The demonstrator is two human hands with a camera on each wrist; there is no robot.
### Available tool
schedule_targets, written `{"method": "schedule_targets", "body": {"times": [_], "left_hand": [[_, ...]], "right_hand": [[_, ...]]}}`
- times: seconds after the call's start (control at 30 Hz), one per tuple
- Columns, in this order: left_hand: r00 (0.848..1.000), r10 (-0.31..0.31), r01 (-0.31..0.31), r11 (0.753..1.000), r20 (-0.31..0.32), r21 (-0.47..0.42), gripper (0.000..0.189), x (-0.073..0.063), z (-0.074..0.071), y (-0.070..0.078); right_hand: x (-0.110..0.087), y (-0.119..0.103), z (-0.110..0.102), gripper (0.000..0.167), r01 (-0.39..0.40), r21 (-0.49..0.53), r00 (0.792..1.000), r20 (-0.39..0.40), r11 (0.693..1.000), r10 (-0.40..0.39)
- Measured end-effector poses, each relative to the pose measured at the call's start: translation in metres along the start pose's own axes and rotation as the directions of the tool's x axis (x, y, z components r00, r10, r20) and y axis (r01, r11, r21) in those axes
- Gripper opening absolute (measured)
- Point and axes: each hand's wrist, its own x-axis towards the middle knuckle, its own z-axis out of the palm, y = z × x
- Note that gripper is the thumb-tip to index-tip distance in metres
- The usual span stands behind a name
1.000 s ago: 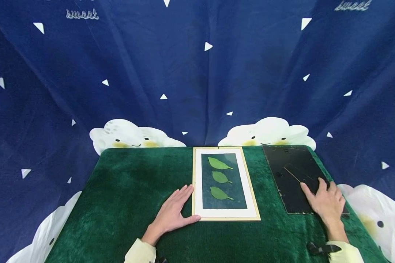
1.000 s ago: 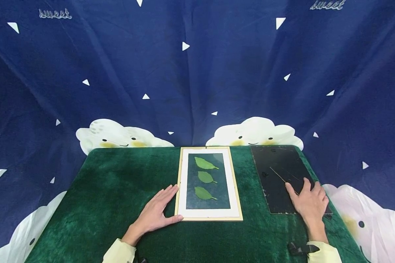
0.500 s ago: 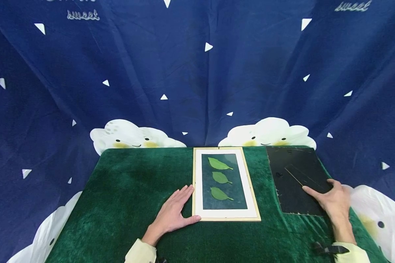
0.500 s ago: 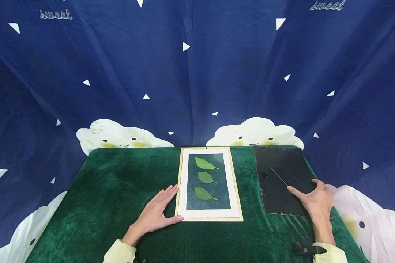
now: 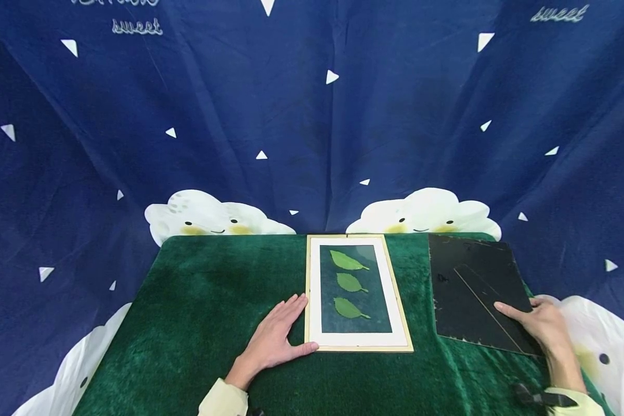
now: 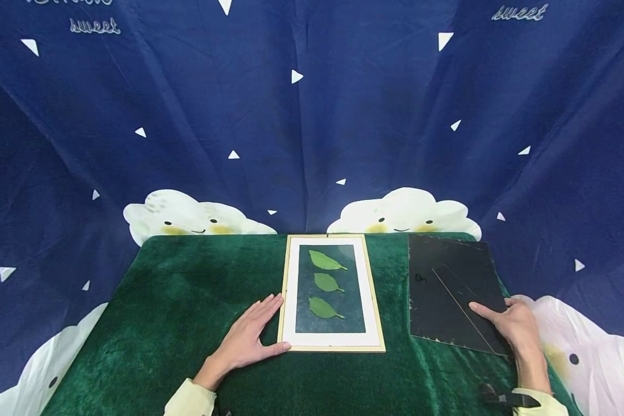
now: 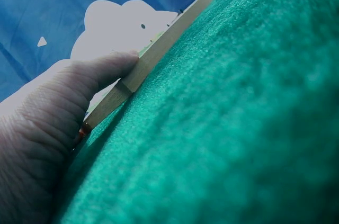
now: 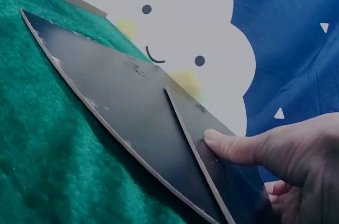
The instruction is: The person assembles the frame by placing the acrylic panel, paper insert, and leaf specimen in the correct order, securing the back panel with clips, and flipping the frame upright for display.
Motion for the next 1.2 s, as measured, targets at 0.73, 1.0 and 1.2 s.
{"method": "schedule_targets", "body": {"times": [0.73,1.0,1.2], "left_hand": [[1.000,-0.003,0.003,1.000,-0.001,-0.007,0.109,0.001,0.002,-0.002],[1.000,-0.007,0.007,1.000,-0.003,-0.014,0.109,0.001,0.000,-0.002],[1.000,-0.001,0.001,1.000,-0.006,-0.014,0.110,0.001,0.001,-0.001]], "right_hand": [[-0.014,0.015,0.007,0.095,-0.034,0.098,0.999,-0.016,0.995,0.036],[-0.027,0.015,0.008,0.073,0.076,0.137,0.994,-0.086,0.988,-0.064],[-0.028,0.016,0.012,0.070,0.130,0.066,0.989,-0.072,0.989,-0.126]]}}
